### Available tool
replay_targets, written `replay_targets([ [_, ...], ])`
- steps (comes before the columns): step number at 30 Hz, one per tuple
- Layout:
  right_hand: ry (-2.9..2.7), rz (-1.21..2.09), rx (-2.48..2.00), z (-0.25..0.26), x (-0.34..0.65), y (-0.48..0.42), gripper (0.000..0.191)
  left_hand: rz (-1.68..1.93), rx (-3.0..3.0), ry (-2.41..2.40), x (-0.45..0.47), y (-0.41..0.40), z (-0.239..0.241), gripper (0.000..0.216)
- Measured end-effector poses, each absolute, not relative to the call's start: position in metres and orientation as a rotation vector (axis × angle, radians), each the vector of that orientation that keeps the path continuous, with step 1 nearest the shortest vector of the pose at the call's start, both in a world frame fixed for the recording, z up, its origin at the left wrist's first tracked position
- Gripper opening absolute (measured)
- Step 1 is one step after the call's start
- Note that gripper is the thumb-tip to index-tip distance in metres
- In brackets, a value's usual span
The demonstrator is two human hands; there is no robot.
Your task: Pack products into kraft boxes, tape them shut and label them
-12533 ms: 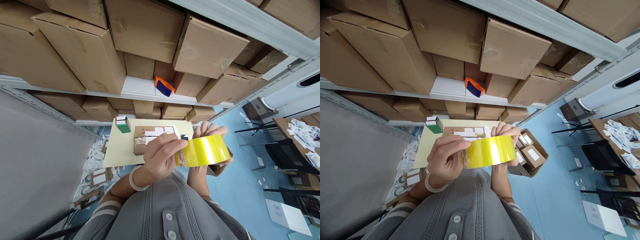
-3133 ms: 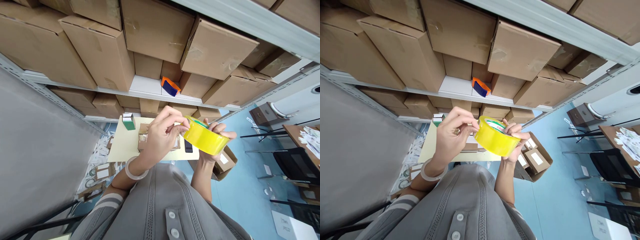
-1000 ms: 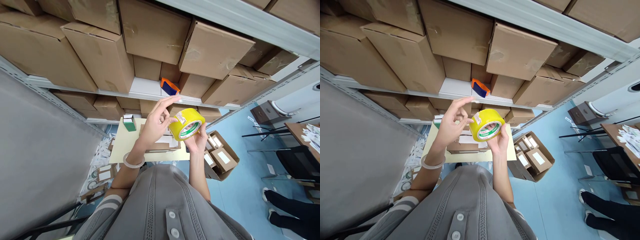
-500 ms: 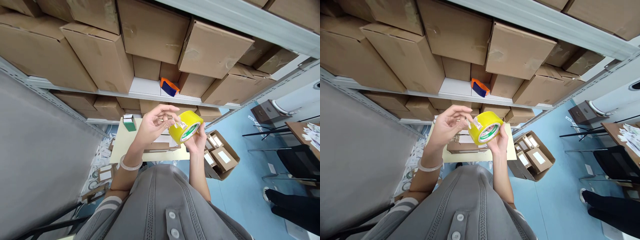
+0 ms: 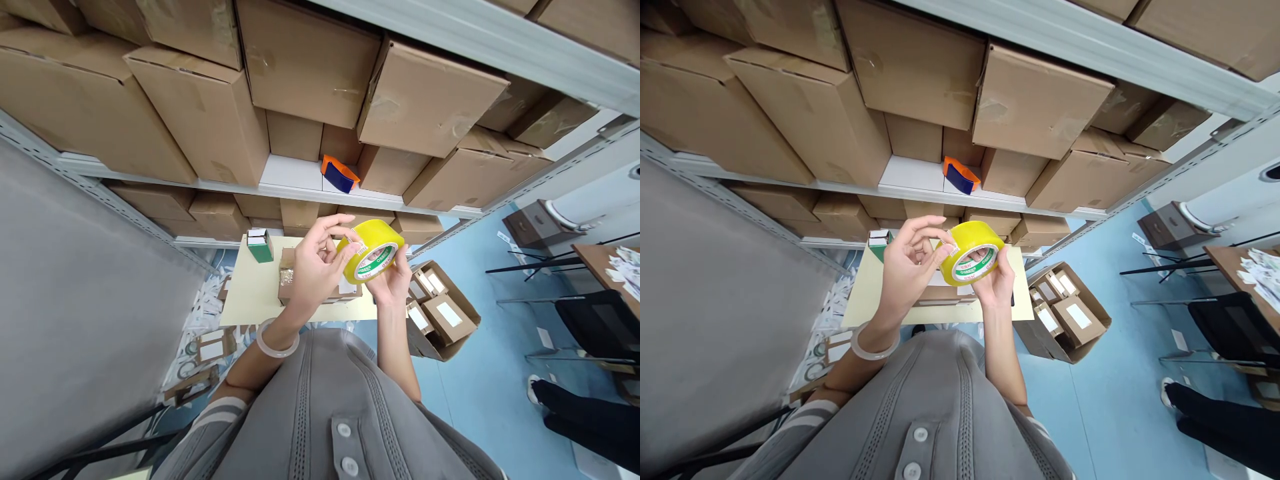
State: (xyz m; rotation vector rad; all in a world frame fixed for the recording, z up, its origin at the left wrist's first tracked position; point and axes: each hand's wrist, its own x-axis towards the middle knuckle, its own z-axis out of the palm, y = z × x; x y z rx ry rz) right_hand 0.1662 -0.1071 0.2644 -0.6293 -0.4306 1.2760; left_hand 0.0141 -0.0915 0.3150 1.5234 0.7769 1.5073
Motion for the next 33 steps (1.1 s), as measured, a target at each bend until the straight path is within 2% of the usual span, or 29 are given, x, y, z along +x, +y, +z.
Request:
replay_targets([
  [7, -0.456, 1.254, -0.600, 0.261, 0.167, -0.106, 0.029, 1.495, 1.550, 0.793, 0.015, -0.086, 0.308, 0.047],
  [13, -0.417, 1.228, -0.583, 0.261, 0.167, -0.106, 0.026, 1.547, 1.581, 0.989, 0.021, -0.087, 0.303, 0.046],
  [17, -0.383, 1.187, -0.579, 0.264, 0.167, -0.108, 0.022, 1.459, 1.642, 1.052, 0.018, -0.090, 0.305, 0.049],
  [27, -0.353, 1.208, -0.599, 0.265, 0.168, -0.114, 0.034, 1.041, 1.442, 0.680, 0.003, -0.076, 0.311, 0.032],
  [33, -0.354, 1.218, -0.587, 0.266, 0.168, -0.116, 0.036, 1.084, 1.393, 0.678, 0.005, -0.082, 0.313, 0.024],
])
